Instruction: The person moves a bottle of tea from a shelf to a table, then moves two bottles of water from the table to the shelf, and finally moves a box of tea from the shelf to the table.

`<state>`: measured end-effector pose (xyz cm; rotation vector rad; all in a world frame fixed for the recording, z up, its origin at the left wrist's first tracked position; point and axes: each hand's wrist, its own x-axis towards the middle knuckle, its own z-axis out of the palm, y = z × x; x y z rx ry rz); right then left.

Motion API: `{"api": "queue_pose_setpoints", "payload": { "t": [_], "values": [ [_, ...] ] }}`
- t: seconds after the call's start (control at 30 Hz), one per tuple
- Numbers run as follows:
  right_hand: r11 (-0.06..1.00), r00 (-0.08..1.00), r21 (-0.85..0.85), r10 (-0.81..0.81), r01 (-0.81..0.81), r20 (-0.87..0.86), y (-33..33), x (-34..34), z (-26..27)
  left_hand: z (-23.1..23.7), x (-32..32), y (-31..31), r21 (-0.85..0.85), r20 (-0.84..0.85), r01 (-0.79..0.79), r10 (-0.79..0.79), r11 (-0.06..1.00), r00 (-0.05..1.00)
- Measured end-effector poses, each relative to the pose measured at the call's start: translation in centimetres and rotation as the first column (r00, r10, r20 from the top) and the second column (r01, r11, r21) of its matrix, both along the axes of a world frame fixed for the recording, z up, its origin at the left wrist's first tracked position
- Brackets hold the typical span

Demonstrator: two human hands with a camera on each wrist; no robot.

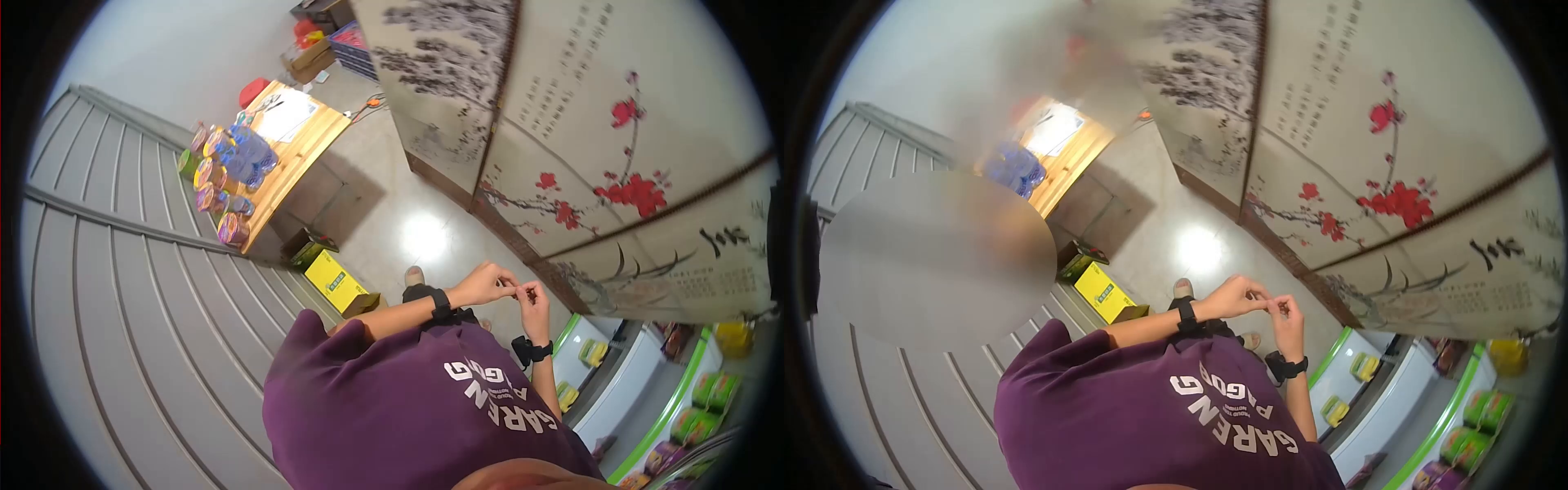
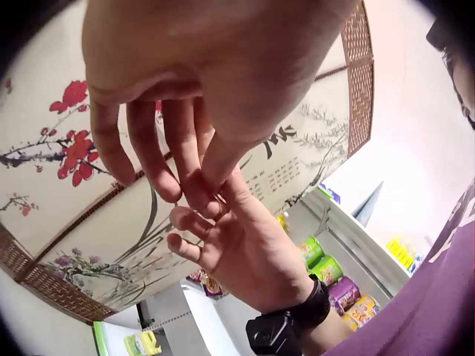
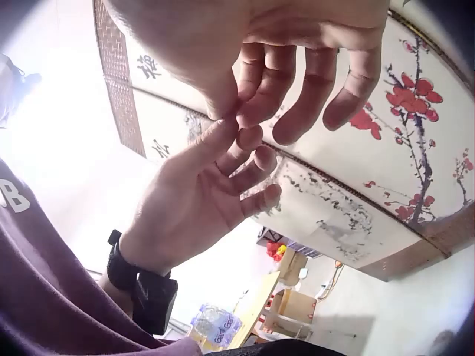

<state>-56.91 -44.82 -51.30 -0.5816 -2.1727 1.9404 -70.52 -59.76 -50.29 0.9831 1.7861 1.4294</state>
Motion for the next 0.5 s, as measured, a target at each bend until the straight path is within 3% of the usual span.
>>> {"api": "queue_pose_setpoints", "payload": {
  "t": [0.13,0.17,0.27,0.37,0.4,0.5],
  "values": [
    [0.986,0.985,-0.001,0.166,-0.166,-0.052,-2.7,-8.9,-0.4,-0.2,-6.6,-4.8,0.004,-0.086,-0.162,0.162,0.987,0.983],
    [0.977,0.977,-0.030,0.208,-0.209,-0.044,-8.3,-8.2,0.2,0.7,-5.4,-10.8,-0.022,-0.085,-0.207,0.205,0.978,0.975],
    [0.938,0.936,-0.003,0.345,-0.346,-0.071,-11.7,-16.4,0.2,0.7,-11.2,-15.4,0.038,-0.064,-0.326,0.328,0.944,0.942],
    [0.884,0.881,0.022,0.467,-0.466,-0.077,-15.9,-22.6,0.1,0.6,-14.6,-20.3,-0.062,-0.015,-0.461,0.461,0.885,0.887],
    [0.874,0.875,-0.054,0.480,-0.484,-0.071,-20.3,-22.1,0.5,1.2,-13.5,-24.6,-0.107,-0.011,-0.500,0.501,0.860,0.865],
    [0.817,0.817,-0.007,0.576,-0.577,-0.036,-23.6,-27.1,0.5,0.7,-15.8,-28.3,-0.099,0.009,-0.612,0.615,0.785,0.788]
  ]
}}
